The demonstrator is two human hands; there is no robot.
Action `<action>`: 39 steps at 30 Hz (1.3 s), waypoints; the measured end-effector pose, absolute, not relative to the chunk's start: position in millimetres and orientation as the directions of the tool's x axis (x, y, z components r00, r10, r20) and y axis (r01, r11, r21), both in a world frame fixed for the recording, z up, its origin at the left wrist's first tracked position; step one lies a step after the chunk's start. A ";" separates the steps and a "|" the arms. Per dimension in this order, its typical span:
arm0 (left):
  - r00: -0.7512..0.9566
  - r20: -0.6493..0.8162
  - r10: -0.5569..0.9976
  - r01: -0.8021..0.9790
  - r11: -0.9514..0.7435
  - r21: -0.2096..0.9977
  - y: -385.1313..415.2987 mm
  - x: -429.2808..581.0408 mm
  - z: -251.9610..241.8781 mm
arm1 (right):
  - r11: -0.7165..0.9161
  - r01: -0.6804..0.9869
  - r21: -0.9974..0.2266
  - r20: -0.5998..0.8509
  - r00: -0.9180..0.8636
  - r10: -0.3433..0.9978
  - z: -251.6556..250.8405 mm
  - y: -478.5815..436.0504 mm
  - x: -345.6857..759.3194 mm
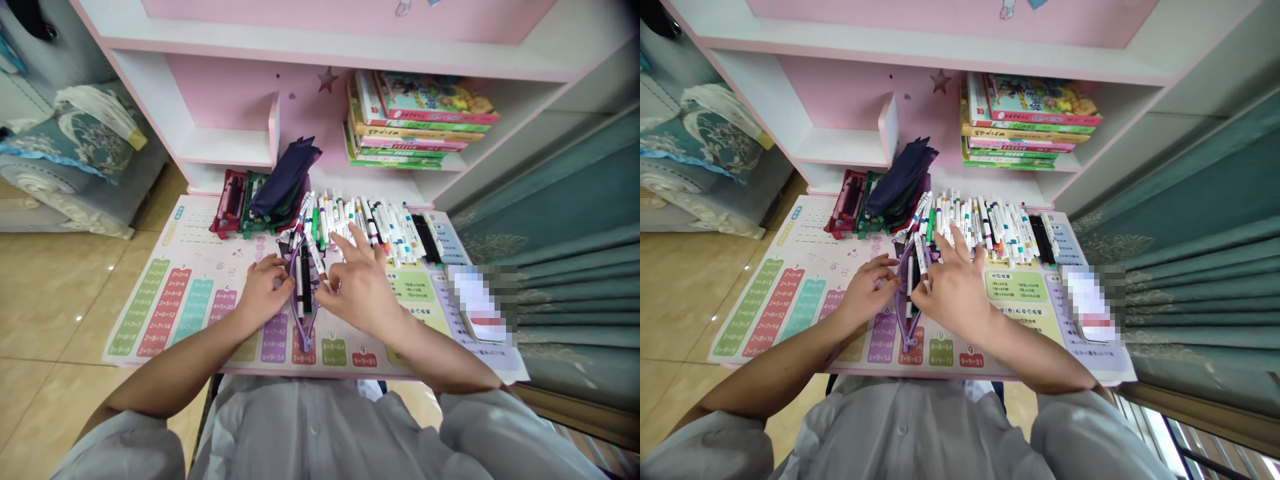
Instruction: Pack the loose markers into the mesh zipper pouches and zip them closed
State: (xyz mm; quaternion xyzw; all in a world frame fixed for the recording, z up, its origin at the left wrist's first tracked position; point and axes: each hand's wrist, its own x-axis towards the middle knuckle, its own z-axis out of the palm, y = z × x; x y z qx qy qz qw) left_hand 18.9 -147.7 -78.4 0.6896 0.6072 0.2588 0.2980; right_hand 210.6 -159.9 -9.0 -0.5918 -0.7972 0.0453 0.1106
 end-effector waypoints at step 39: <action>0.138 -0.026 0.990 0.670 -0.074 0.739 -147.0 19.3 -76.4 | -0.044 0.983 -0.178 0.063 0.056 0.996 -76.6 -44.6 210.7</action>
